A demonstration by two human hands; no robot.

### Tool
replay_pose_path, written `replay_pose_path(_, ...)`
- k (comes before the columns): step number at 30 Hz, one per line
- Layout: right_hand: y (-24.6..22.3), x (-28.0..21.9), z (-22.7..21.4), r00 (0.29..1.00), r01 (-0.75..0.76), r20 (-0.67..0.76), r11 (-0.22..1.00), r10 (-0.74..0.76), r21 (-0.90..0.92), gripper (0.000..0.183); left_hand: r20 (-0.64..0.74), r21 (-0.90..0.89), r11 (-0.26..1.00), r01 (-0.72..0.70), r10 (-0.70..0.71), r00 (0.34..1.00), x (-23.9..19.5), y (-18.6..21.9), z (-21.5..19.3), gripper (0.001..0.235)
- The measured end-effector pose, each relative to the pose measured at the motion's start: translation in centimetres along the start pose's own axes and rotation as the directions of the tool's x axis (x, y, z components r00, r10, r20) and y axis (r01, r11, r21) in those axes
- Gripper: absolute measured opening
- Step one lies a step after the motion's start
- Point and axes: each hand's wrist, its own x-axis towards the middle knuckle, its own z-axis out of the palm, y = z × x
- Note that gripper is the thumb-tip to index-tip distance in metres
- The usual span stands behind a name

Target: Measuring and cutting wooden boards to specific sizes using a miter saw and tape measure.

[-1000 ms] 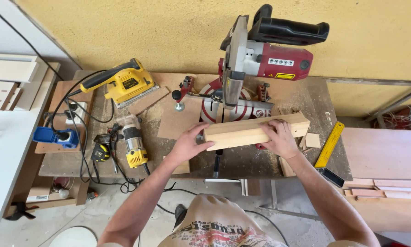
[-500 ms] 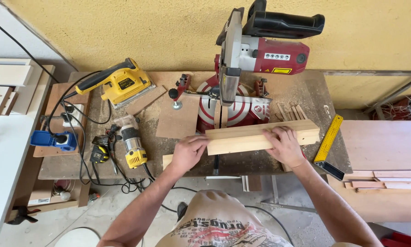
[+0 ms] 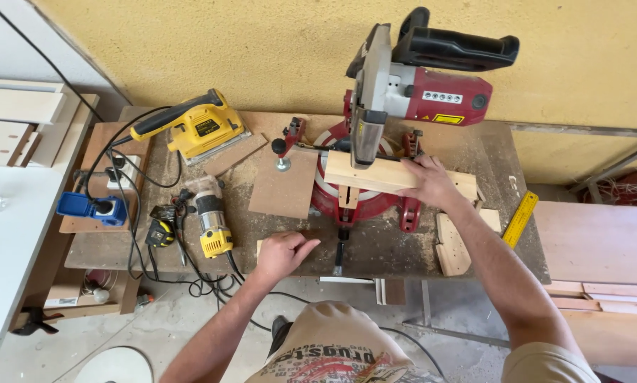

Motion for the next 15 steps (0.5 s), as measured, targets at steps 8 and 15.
replay_pose_path(8, 0.0, 2.1, -0.5, 0.995, -0.062, 0.077, 0.996, 0.067, -0.068, 0.094, 0.016, 0.002, 0.993, 0.118, -0.118, 0.993, -1.9, -2.1, 0.2, 0.036)
replay_pose_path(15, -1.4, 2.3, -2.2, 0.99, -0.082, 0.111, 0.996, 0.086, -0.04, 0.092, 0.006, 0.03, 0.99, 0.138, -0.138, 0.99, -1.6, -3.6, 0.7, 0.033)
